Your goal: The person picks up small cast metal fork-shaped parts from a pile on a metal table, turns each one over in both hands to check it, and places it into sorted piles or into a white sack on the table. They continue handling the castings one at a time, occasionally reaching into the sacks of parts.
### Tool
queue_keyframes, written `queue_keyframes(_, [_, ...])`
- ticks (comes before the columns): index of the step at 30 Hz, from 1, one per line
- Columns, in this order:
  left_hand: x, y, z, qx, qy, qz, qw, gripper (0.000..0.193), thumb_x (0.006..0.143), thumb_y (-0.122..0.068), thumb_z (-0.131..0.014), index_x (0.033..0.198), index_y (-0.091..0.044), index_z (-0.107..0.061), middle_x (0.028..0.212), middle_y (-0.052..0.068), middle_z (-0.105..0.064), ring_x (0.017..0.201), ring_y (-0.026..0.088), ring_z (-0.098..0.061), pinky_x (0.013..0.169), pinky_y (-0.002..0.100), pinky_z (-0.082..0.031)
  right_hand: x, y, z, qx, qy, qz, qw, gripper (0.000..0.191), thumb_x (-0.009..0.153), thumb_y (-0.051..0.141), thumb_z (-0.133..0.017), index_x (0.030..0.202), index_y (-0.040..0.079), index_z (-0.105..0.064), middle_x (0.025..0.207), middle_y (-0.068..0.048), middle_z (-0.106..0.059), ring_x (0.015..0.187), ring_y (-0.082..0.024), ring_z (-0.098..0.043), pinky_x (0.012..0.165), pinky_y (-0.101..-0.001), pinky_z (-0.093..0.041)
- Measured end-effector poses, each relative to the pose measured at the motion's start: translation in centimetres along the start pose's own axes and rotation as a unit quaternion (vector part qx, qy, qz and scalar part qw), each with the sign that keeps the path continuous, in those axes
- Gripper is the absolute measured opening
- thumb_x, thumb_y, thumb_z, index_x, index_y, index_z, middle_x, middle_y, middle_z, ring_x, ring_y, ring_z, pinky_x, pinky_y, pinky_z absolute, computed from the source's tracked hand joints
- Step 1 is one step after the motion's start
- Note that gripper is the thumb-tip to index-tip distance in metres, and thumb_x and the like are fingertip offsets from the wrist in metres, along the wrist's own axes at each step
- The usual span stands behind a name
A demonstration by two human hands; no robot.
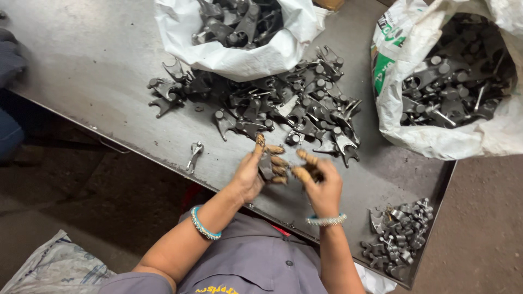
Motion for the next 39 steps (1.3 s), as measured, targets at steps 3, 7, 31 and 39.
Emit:
queue_keyframes(3, [0.1, -3.2, 0.8, 0.055, -0.015, -0.086, 0.995, 0.046, 0.107, -0.040, -0.049, 0.127, 0.000, -0.057, 0.101, 0.016, -0.070, 0.085, 0.026, -0.069, 0.070, 0.042, -0.062, 2.9, 1.8, -1.3, -0.112, -0.009, -0.025, 0.993, 0.052, 0.079, 0.022, -0.086, 0.129, 0.020, -0.072, 0.087, -0.008, -0.059, 0.076, -0.023, -0.064, 0.069, -0.0352, -0.052])
queue_keyframes(7, [-1.3, -6.4, 0.3, 0.267, -0.043, -0.203, 0.941, 0.043, 0.097, -0.008, -0.062, 0.138, 0.001, -0.050, 0.114, 0.015, -0.068, 0.103, 0.027, -0.065, 0.084, 0.039, -0.056, 4.2, 3.6, -3.0, -0.238, -0.038, 0.065, 0.968, 0.050, 0.073, 0.025, -0.088, 0.119, 0.011, -0.072, 0.093, -0.014, -0.059, 0.091, -0.036, -0.058, 0.079, -0.0470, -0.048])
queue_keyframes(31, [-6.7, -0.6, -8.7, 0.683, 0.143, -0.552, 0.457, 0.098, 0.083, 0.006, -0.063, 0.166, -0.007, -0.013, 0.112, 0.017, -0.064, 0.103, 0.039, -0.062, 0.101, 0.050, -0.053, -4.4, -3.7, -0.6, 0.386, 0.034, -0.181, 0.904, 0.018, 0.096, 0.000, -0.067, 0.113, -0.004, -0.067, 0.099, -0.008, -0.070, 0.084, -0.014, -0.067, 0.071, -0.0299, -0.059])
queue_keyframes(39, [-5.8, -0.3, -8.1, 0.664, 0.125, -0.553, 0.489, 0.095, 0.079, 0.010, -0.065, 0.162, -0.002, -0.020, 0.113, 0.017, -0.063, 0.107, 0.041, -0.063, 0.100, 0.052, -0.053, -5.5, -5.1, 0.5, 0.420, -0.020, -0.181, 0.889, 0.017, 0.090, -0.007, -0.070, 0.105, -0.002, -0.065, 0.101, -0.008, -0.069, 0.088, -0.015, -0.068, 0.073, -0.0308, -0.060])
Point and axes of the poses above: each hand's wrist, its own x-axis towards the middle knuckle, its own z-axis out of the back of the hand, y = z × x, the point moved 7 cm from there along x, towards the middle knuckle
